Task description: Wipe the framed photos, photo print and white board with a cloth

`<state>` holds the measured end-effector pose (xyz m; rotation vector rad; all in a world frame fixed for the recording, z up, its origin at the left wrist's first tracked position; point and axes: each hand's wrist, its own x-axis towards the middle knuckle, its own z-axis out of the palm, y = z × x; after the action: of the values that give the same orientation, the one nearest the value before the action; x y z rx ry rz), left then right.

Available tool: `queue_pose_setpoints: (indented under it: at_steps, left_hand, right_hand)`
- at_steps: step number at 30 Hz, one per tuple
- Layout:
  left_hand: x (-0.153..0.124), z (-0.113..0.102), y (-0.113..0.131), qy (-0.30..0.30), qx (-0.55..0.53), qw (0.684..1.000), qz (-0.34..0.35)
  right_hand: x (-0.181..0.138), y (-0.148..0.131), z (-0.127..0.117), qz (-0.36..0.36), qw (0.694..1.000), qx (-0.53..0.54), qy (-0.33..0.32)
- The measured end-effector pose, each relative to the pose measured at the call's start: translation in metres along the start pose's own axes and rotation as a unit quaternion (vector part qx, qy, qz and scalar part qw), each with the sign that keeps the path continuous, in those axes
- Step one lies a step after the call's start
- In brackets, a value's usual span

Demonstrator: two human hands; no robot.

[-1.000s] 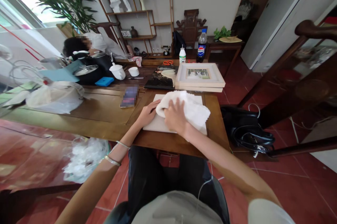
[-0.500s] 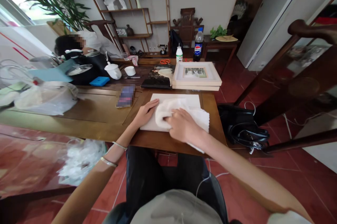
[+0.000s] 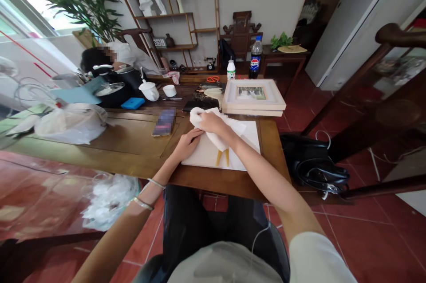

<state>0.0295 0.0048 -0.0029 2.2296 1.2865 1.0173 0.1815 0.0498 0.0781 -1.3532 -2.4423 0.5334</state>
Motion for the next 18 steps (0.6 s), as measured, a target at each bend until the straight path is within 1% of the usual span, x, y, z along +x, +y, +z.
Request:
queue_pose_setpoints:
  at_steps: [2,4,9,12,14,15,16,18]
  left_hand:
    - [0.0,0.0,0.0,-0.003,-0.004,1.0,0.001]
    - [0.0,-0.001,0.0,-0.006,-0.009,1.0,0.001]
    - [-0.001,-0.001,0.001,-0.004,-0.019,1.0,0.001]
    - [-0.001,-0.001,0.002,-0.004,-0.02,1.0,0.001]
    - [-0.001,0.0,0.002,-0.004,-0.016,1.0,0.0]
    - [-0.001,0.0,0.002,-0.004,-0.015,1.0,0.0]
    - [-0.001,0.0,0.002,-0.004,-0.013,1.0,0.0]
    - [-0.001,0.001,0.001,-0.006,-0.01,1.0,0.001]
  right_hand:
    - [-0.008,0.009,-0.005,0.01,1.0,-0.01,0.004]
    - [-0.024,0.024,-0.015,0.024,0.999,-0.02,0.015]
    - [-0.079,0.072,-0.042,0.077,0.994,-0.046,0.056]
    - [-0.115,0.089,-0.043,0.08,0.992,-0.066,0.069]
    - [-0.14,0.085,-0.037,0.052,0.992,-0.087,0.07]
    - [-0.153,0.077,-0.034,0.028,0.993,-0.096,0.063]
    - [-0.166,0.067,-0.031,0.003,0.993,-0.101,0.058]
    - [-0.191,0.039,-0.028,-0.054,0.993,-0.101,0.012]
